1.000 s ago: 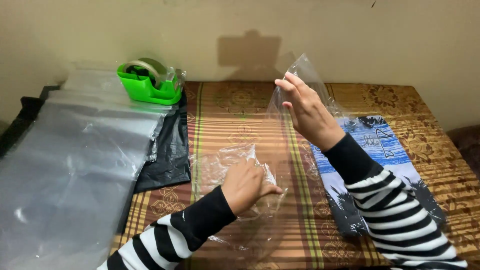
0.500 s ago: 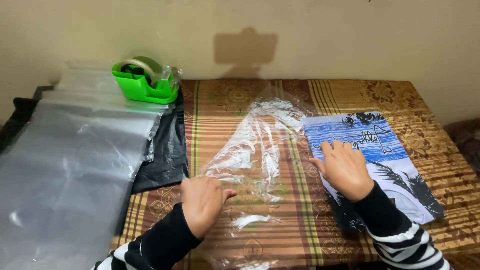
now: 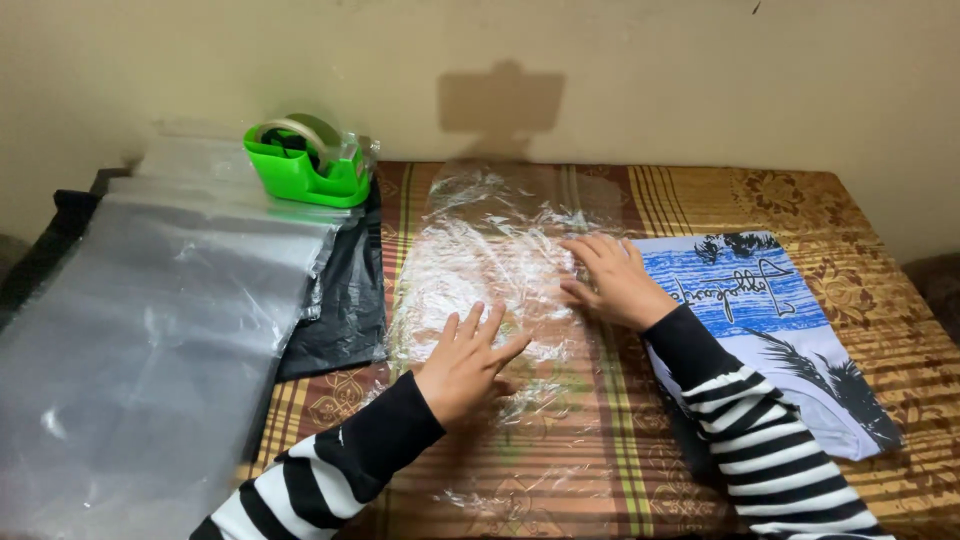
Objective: Folding a t-shirt and sealing it inside a clear plastic bag using tape.
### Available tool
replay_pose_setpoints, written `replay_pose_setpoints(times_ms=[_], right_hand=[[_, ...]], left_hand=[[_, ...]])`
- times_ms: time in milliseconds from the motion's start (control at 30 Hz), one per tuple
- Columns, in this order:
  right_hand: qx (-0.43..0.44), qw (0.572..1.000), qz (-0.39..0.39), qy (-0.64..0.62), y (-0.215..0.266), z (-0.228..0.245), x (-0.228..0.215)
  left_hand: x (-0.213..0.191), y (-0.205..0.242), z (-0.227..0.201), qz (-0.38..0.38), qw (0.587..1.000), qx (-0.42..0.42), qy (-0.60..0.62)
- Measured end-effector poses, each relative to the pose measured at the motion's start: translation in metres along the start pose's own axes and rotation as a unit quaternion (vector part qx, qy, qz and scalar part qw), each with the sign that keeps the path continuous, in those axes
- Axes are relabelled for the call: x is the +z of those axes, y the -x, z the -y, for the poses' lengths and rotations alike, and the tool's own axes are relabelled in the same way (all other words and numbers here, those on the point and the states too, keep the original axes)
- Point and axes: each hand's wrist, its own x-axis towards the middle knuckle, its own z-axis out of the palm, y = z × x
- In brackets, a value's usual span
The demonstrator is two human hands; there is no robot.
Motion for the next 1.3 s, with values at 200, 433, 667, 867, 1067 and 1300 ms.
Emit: replay_pose_setpoints(times_ms=[200, 433, 667, 867, 1067, 1300], right_hand=[[0.118, 0.987, -0.085, 0.064, 0.033, -0.059, -0.015], [0.458, 0.887, 0.053, -0.032, 0.116, -0.171, -0.038], [0.513, 0.848, 0.099, -0.091, 0.164, -0.205, -0.027], [0.467, 0.856, 0.040, -0.216, 0.187, -0.223, -0.024], [0.486, 0.834, 0.061, -0.254, 0.200, -0.220, -0.034], [0.485, 0.829, 0.000, -0.277, 0.207, -0.198, -0.037]], left_hand=[[-0.030, 0.001, -0.016, 0.074, 0.996, -0.043, 0.026], [0.012, -0.018, -0.049, 0.059, 0.990, -0.124, -0.036], [-0.028, -0.043, -0.073, -0.086, 0.992, 0.020, 0.085], [-0.048, -0.099, -0.151, 0.158, 0.721, -0.126, 0.663], [-0.092, -0.107, -0.179, 0.166, 0.568, -0.294, 0.751], [-0.040, -0.137, -0.193, 0.151, 0.594, -0.324, 0.720]])
